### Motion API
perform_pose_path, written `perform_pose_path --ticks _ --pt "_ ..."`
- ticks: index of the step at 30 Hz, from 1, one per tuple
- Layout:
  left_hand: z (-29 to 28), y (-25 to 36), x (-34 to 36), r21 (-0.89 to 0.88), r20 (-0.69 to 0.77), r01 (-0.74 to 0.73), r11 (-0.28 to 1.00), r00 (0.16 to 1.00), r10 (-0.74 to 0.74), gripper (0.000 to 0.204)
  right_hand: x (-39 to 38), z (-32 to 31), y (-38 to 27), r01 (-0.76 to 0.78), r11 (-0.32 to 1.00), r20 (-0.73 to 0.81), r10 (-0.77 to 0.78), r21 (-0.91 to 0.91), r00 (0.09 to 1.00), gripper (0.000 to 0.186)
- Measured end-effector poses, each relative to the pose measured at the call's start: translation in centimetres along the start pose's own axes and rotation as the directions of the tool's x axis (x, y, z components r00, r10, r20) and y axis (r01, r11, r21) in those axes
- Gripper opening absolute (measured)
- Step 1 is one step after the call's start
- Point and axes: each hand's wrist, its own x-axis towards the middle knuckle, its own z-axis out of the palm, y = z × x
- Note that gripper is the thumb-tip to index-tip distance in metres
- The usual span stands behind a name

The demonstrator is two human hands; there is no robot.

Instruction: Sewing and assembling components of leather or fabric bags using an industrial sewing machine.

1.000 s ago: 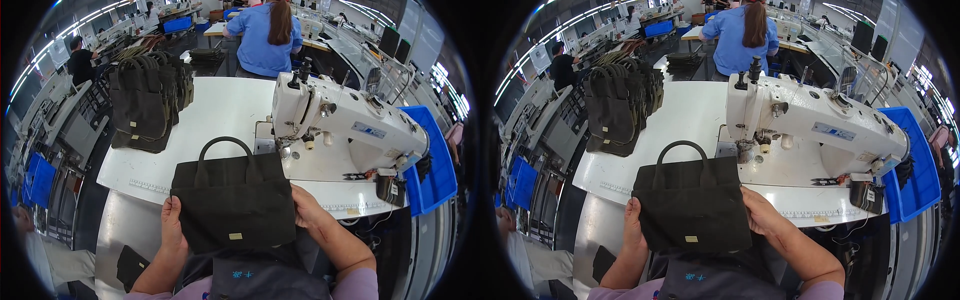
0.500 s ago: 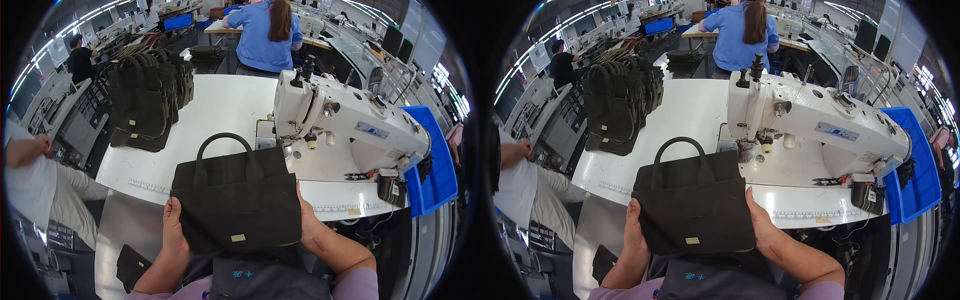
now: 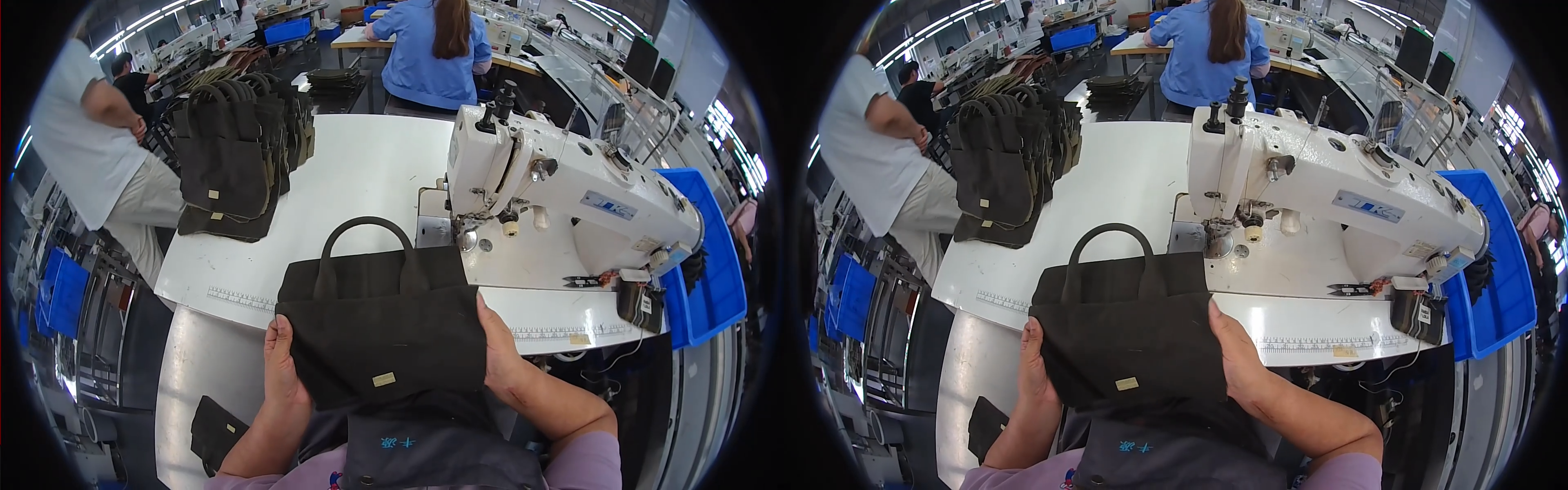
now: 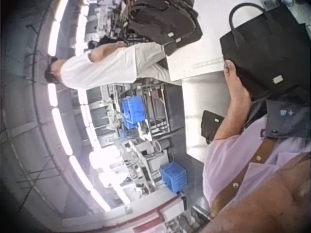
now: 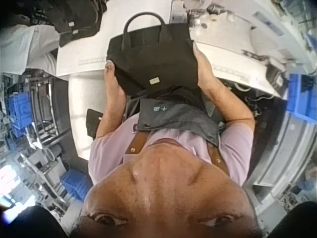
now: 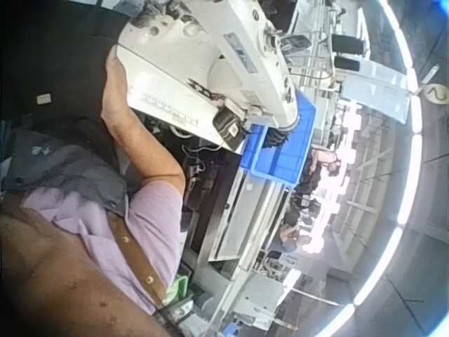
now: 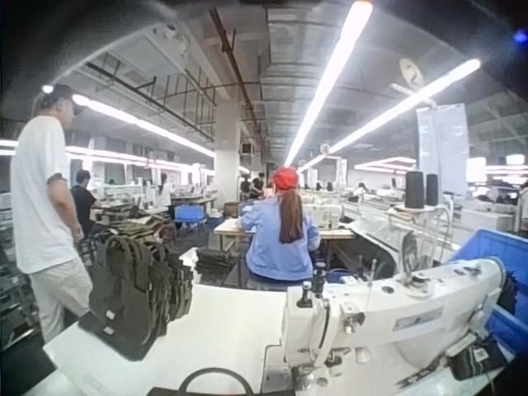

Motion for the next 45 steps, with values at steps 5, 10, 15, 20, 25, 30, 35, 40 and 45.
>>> perform_pose_path --ticks 5,10,15,20,25,30,35,40,45 --pt "-0.8 -0.1 0.3 -0.023 0.034 0.020 1.000 0.999 -0.019 0.035 -0.1 -0.1 0.6 -0.033 0.990 0.019 0.031 0.135 0.999 0.053" --pt "-0.1 -0.3 0.1 -0.034 0.001 0.023 0.999 1.000 -0.023 0.019 -0.5 -1.0 0.9 0.012 0.991 0.143 -0.031 0.133 0.989 0.040" --pt "0.2 -0.1 -0.3 -0.029 -0.006 -0.039 0.999 0.999 0.039 0.018 0.7 -2.9 1.3 0.081 0.997 0.212 -0.082 0.011 0.974 0.033" --pt "-0.7 -0.3 -0.2 0.005 0.052 -0.065 0.998 0.997 0.065 0.013 1.0 -1.3 0.2 0.056 0.988 0.122 -0.039 -0.142 0.992 0.026" --pt "-2.8 -0.9 0.2 0.071 0.012 -0.122 0.990 0.993 0.121 0.015 1.7 -2.7 -1.2 0.005 0.996 0.165 -0.019 0.085 0.986 0.036" --pt "-1.6 0.2 -0.4 0.033 -0.063 -0.071 0.997 0.995 0.073 0.016 2.1 -1.5 -0.4 0.035 0.999 0.191 -0.029 -0.028 0.981 0.045" --pt "-2.7 -0.3 -0.1 0.014 -0.064 -0.043 0.999 0.997 0.044 0.018 1.7 -1.7 0.0 0.011 1.000 0.198 -0.010 -0.006 0.980 0.046" --pt "-2.1 0.3 -0.4 0.017 -0.078 -0.015 1.000 0.997 0.016 0.017 2.0 -2.0 1.0 0.071 0.997 0.141 -0.069 -0.009 0.988 0.037" --pt "-1.8 0.3 -0.7 0.006 -0.086 0.015 1.000 0.996 -0.015 0.016 2.3 -0.6 1.1 0.084 0.996 0.067 -0.083 -0.021 0.994 0.029"
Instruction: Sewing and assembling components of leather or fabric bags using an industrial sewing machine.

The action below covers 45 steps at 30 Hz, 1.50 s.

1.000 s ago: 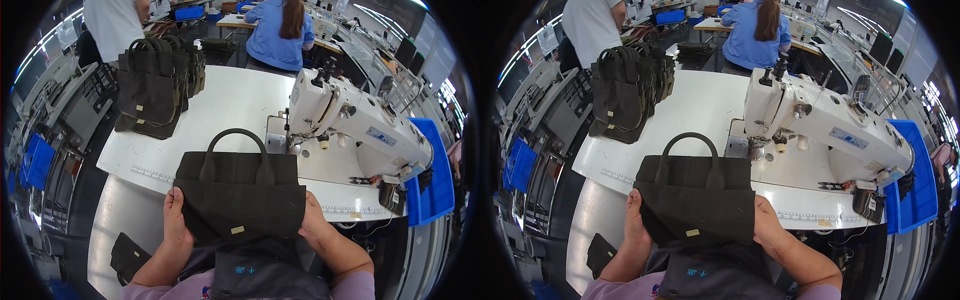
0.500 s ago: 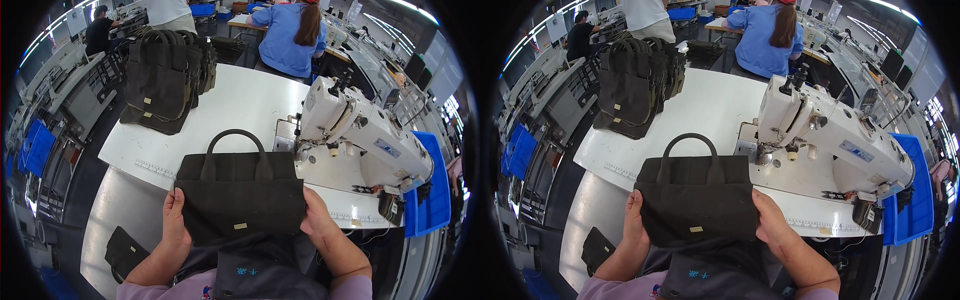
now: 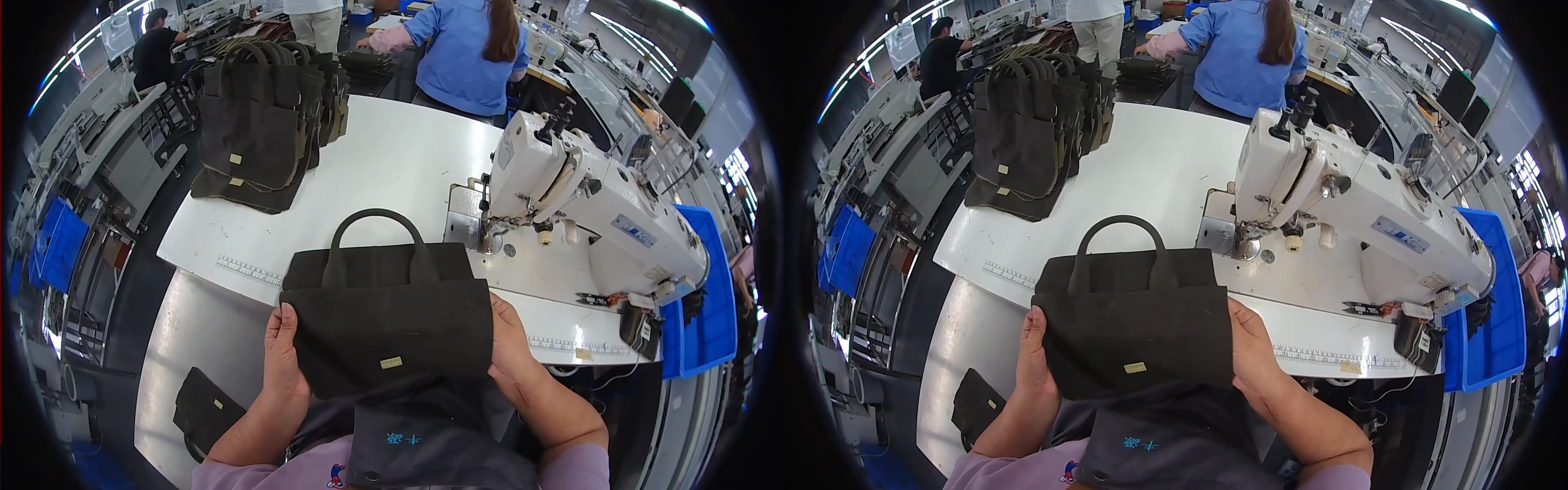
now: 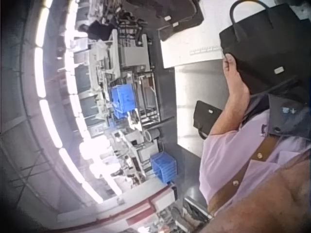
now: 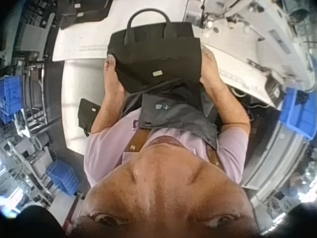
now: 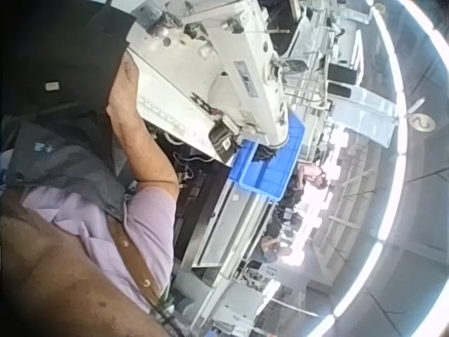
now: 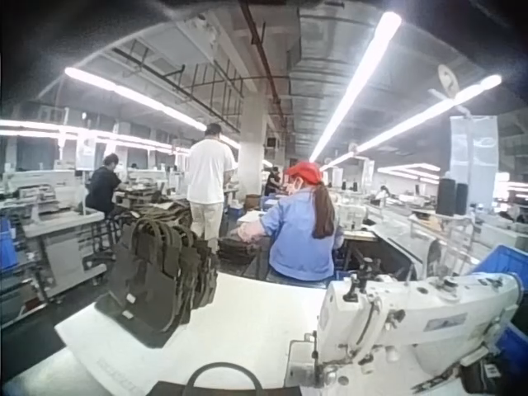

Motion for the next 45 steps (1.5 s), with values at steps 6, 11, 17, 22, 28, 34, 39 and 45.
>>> perform_pose_path --ticks 6,11,17,22,28,34,39,45 --pt "0.6 1.5 0.5 -0.035 0.087 -0.103 0.994 0.991 0.106 0.019 1.1 -1.0 -0.4 -0.117 0.992 0.086 0.120 -0.042 0.989 0.023" --pt "-1.1 0.0 -0.2 0.355 0.146 -0.337 0.872 0.941 0.305 0.036 2.5 0.1 -1.0 -0.051 0.998 0.031 0.051 0.022 0.998 0.021" --pt "1.0 0.7 -3.5 0.584 0.692 -0.801 -0.130 0.408 0.596 0.060 4.6 -3.0 -1.8 -0.005 0.983 0.054 0.015 -0.185 0.998 0.020" --pt "4.7 -2.1 -4.7 0.103 0.989 -0.920 -0.379 0.134 -0.056 0.049 5.2 -2.0 -2.6 0.008 0.960 0.124 0.028 -0.278 0.992 0.021" --pt "10.1 -6.2 -2.5 -0.080 0.994 -0.781 -0.619 -0.020 -0.104 0.053 4.7 -0.4 -2.3 -0.043 0.945 0.048 0.061 -0.323 0.997 0.014" --pt "11.3 -7.1 -2.0 -0.066 0.997 -0.795 -0.602 -0.029 -0.070 0.034 4.1 -0.4 -2.1 -0.082 0.949 -0.075 0.062 -0.305 0.995 0.018" --pt "12.0 -7.4 -1.1 -0.115 0.993 -0.806 -0.580 -0.076 -0.091 0.036 5.3 -2.1 -1.5 -0.034 0.967 0.058 0.050 -0.251 0.997 0.017" --pt "13.2 -4.9 0.2 -0.294 0.940 -0.792 -0.535 -0.139 -0.311 0.046 5.3 -2.8 -1.2 0.003 0.982 0.119 0.021 -0.191 0.993 0.014"
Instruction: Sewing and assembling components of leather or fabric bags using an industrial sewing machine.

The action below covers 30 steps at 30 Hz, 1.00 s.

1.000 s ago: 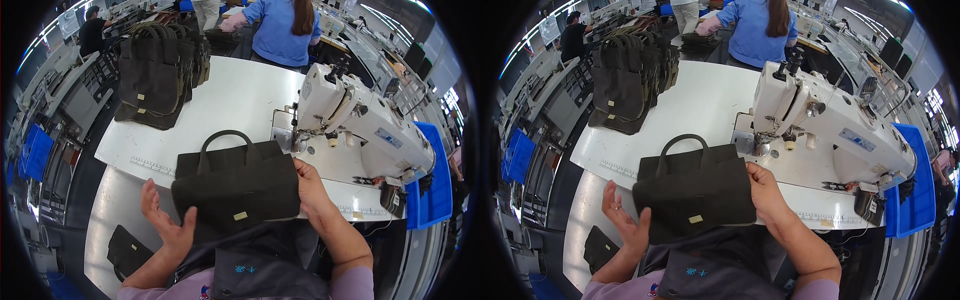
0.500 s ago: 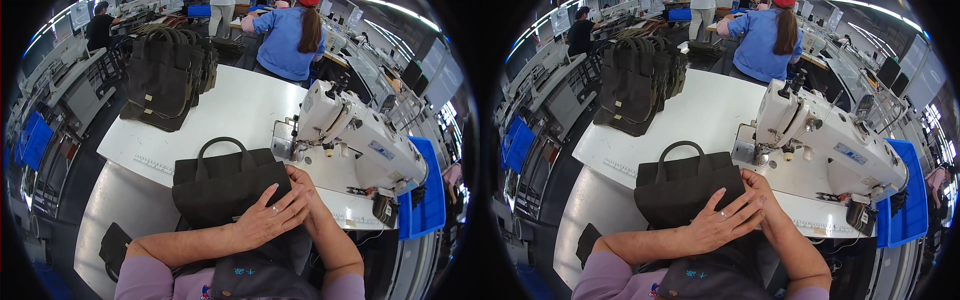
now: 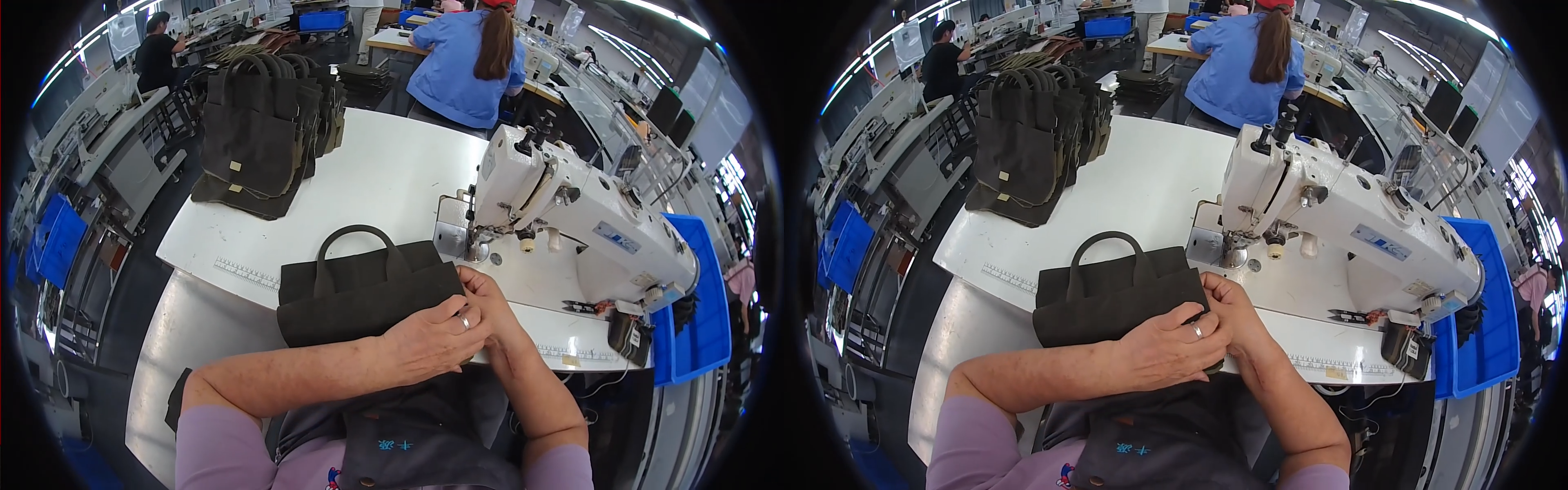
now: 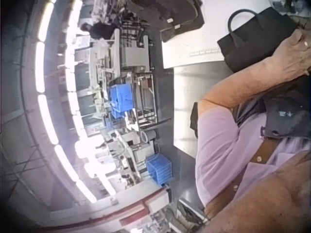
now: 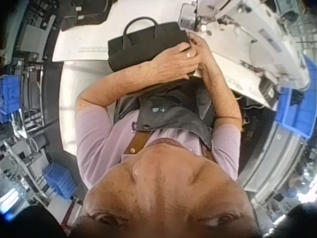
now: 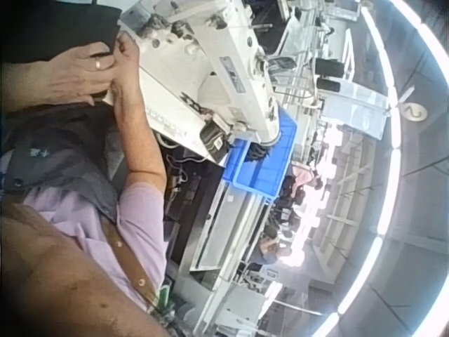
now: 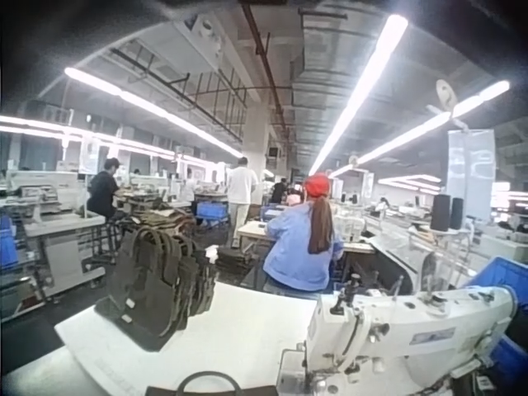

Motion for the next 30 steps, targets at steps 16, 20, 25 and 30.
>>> perform_pose_path --ticks 16,20,25,30 --pt "-1.0 -0.7 0.6 0.116 0.240 -0.232 0.966 0.950 0.200 0.054 0.1 -1.7 -0.1 -0.010 1.000 0.139 0.007 0.023 0.990 0.019" --pt "-1.8 -0.3 1.5 -0.019 0.180 -0.318 0.948 0.931 0.316 0.034 -0.1 -1.2 -0.2 -0.032 0.998 0.146 0.038 -0.046 0.989 0.017" --pt "-2.9 -2.4 2.1 -0.300 0.297 -0.215 0.929 0.905 0.305 0.019 -0.2 -1.6 0.0 -0.025 0.995 0.145 0.039 -0.099 0.989 0.014" --pt "-3.5 -4.7 1.8 -0.707 0.132 -0.107 0.699 0.951 0.279 0.009 -0.4 -0.9 0.1 0.017 0.994 0.199 0.005 -0.111 0.980 0.007"
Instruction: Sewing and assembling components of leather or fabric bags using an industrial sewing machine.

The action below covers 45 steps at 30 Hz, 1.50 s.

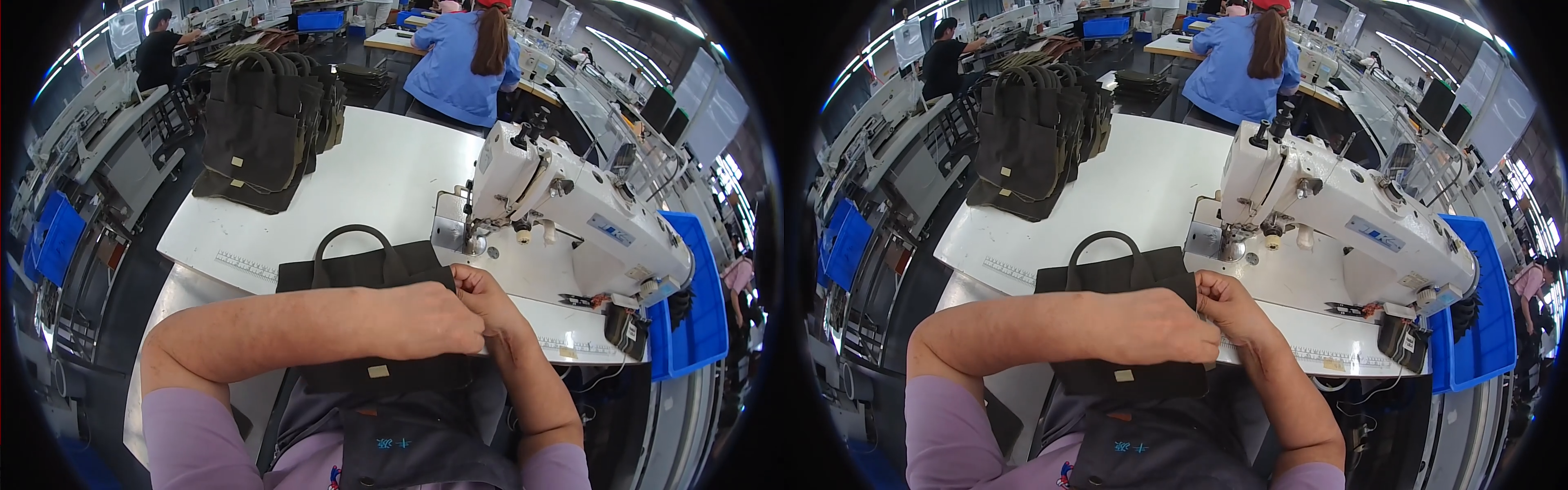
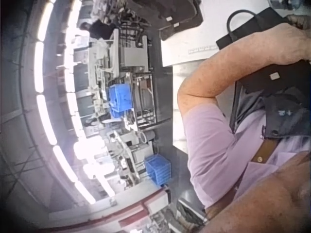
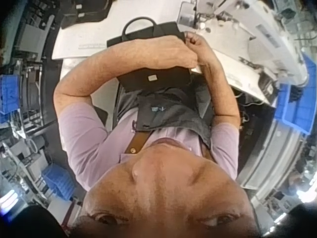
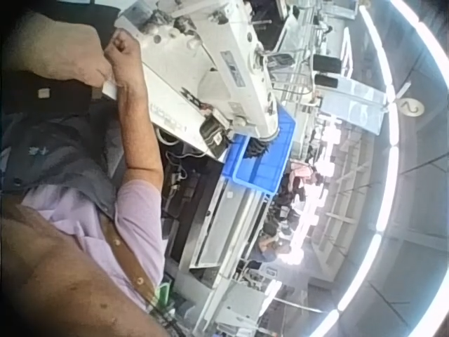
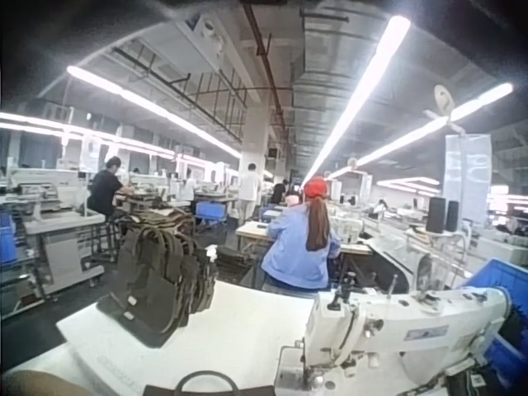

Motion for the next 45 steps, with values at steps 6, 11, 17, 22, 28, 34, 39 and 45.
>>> perform_pose_path --ticks 6,11,17,22,28,34,39,45 --pt "-6.6 -3.9 -7.0 -0.586 0.032 0.379 0.716 0.894 -0.448 0.024 -0.7 0.5 -0.3 0.027 0.994 -0.108 -0.038 -0.102 0.993 0.010" --pt "-3.0 -4.9 -10.3 -0.668 0.200 0.556 0.495 0.775 -0.600 0.032 -0.4 1.2 -0.5 -0.007 0.939 -0.123 -0.038 -0.343 0.992 0.012" --pt "-3.6 -2.9 -5.0 -0.049 -0.121 0.695 0.717 0.709 -0.695 0.036 -1.0 2.3 -1.5 -0.009 0.773 -0.155 -0.115 -0.634 0.981 0.009" --pt "-2.5 -4.4 -2.4 0.034 -0.199 0.377 0.926 0.910 -0.363 0.025 -1.3 4.0 -4.4 0.202 0.606 -0.024 -0.344 -0.770 0.939 0.010" --pt "-4.1 -4.2 -1.3 -0.229 -0.201 0.381 0.896 0.882 -0.427 0.018 -1.7 3.4 -7.2 0.250 0.432 0.024 -0.464 -0.867 0.885 0.009" --pt "-1.5 -1.3 -3.0 -0.192 -0.375 0.456 0.869 0.784 -0.494 0.013 -1.7 4.0 -6.6 0.318 0.366 0.117 -0.478 -0.875 0.870 0.011" --pt "0.1 -0.8 -5.0 -0.229 -0.425 0.417 0.880 0.770 -0.476 0.012 -1.4 4.7 -4.9 0.360 0.252 0.211 -0.471 -0.898 0.856 0.012" --pt "1.2 0.7 -6.2 -0.404 -0.360 0.509 0.760 0.675 -0.644 0.013 -1.8 6.1 -5.3 0.367 0.222 0.232 -0.466 -0.904 0.854 0.011"
